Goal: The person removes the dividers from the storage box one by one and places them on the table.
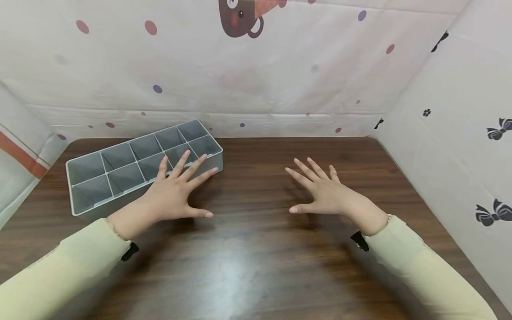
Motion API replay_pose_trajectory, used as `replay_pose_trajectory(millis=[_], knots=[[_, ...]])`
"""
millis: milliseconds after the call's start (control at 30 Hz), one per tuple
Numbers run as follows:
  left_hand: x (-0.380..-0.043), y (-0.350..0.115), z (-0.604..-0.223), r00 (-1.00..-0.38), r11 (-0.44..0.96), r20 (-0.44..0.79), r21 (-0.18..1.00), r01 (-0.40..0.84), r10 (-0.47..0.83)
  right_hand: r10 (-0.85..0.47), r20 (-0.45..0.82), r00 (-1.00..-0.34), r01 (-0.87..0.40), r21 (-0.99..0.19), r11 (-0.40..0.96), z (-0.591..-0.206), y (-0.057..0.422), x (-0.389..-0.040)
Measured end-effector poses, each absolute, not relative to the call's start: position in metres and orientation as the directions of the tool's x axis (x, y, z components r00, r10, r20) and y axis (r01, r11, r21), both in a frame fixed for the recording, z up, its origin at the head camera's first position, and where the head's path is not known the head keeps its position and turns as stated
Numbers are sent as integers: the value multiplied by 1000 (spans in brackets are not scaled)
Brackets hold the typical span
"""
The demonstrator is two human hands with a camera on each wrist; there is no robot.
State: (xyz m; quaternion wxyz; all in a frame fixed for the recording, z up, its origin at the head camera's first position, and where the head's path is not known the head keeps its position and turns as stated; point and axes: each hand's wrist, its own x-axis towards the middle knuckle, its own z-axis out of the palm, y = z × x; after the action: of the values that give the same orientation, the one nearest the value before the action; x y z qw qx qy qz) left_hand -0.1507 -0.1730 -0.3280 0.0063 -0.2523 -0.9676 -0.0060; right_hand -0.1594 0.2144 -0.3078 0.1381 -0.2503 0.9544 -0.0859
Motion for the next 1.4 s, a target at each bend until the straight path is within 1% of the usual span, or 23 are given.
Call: replay_pose_trajectory(millis=[167, 400, 800, 1000, 1200, 1400], knots=[[-152, -174, -329, -861, 862, 22, -2, 508, 507, -493, -232, -838, -449, -221, 866, -308, 213, -161], [-152, -174, -327, -863, 863, 6, -9, 505, 505, -485, -230, -844, -439, -225, 870, -308, 215, -161], [-150, -176, -322, -859, 860, 24, -11, 511, 511, -471, -221, -854, -428, -217, 878, -298, 217, -160], [-150, -180, -316, -867, 868, 23, -6, 497, 497, -479, -202, -854, -441, -205, 873, -292, 214, -162], [-148, -187, -304, -884, 884, -3, 6, 467, 467, -490, -186, -852, -456, -199, 868, -286, 208, -169], [-145, -198, -296, -897, 897, 5, -17, 443, 443, -507, -166, -846, -471, -214, 856, -277, 198, -176]])
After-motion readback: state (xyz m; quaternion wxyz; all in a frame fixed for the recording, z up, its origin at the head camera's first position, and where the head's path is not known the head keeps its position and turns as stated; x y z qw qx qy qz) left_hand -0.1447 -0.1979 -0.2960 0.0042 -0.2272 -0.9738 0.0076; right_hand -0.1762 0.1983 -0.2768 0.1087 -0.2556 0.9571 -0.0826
